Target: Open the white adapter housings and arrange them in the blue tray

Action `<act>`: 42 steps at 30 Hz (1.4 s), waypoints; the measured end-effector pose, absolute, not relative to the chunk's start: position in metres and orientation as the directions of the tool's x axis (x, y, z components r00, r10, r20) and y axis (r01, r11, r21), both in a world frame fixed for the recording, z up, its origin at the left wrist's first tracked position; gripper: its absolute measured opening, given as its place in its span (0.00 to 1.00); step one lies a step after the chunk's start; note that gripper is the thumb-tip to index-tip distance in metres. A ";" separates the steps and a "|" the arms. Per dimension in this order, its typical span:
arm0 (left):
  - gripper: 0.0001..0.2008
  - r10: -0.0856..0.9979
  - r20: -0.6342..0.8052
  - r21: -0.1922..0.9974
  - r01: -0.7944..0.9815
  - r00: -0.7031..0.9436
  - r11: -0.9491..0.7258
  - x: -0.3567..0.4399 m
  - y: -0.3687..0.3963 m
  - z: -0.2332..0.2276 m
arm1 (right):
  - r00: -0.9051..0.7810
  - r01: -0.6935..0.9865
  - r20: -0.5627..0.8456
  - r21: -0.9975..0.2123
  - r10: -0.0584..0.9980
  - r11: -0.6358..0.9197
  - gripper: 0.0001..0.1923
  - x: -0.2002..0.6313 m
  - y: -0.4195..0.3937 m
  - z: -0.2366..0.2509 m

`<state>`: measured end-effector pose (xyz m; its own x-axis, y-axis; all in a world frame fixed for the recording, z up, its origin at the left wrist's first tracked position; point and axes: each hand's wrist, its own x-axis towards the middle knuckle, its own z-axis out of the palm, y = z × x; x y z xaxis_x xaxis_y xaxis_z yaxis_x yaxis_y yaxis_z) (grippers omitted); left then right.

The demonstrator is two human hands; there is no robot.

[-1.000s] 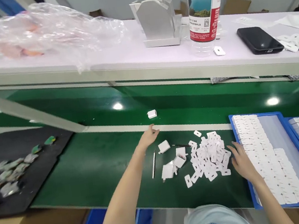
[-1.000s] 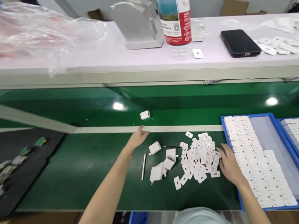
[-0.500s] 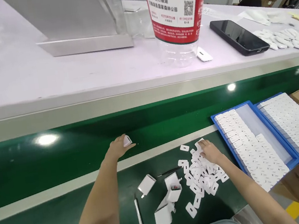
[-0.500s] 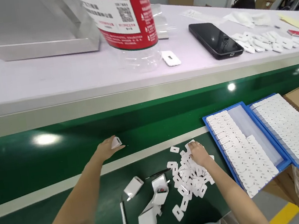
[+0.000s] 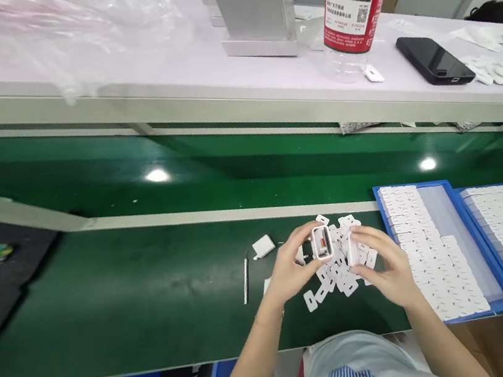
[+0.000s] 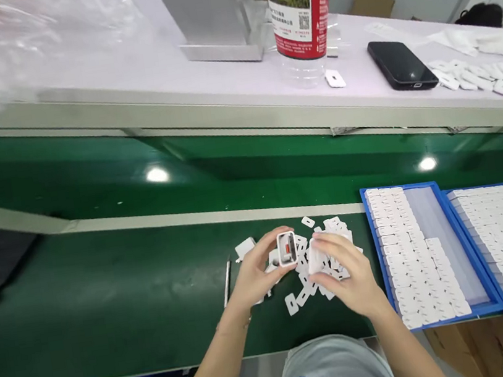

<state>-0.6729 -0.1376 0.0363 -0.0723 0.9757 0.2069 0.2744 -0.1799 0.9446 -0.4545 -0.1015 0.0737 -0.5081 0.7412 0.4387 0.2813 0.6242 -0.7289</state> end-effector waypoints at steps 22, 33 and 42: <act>0.26 0.750 0.662 0.666 0.461 -0.002 -0.587 -0.568 -0.209 0.100 | -0.620 0.297 0.607 -0.404 0.496 0.865 0.29 -0.374 -0.156 0.128; 0.20 0.469 0.879 0.323 0.616 0.085 -0.718 -0.545 -0.207 0.094 | -0.480 -0.191 -0.008 -0.975 0.877 -0.114 0.23 -0.392 -0.192 0.099; 0.32 0.964 0.247 0.948 -0.228 0.096 -0.221 -0.545 -0.214 0.095 | -0.496 0.233 0.252 -0.883 0.831 0.407 0.25 -0.348 -0.191 0.120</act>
<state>-0.5453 -0.2137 0.0954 0.0961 0.9641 0.2474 -0.2284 -0.2205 0.9482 -0.3477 -0.1906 0.1199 -0.4956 0.8313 0.2517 0.2332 0.4065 -0.8834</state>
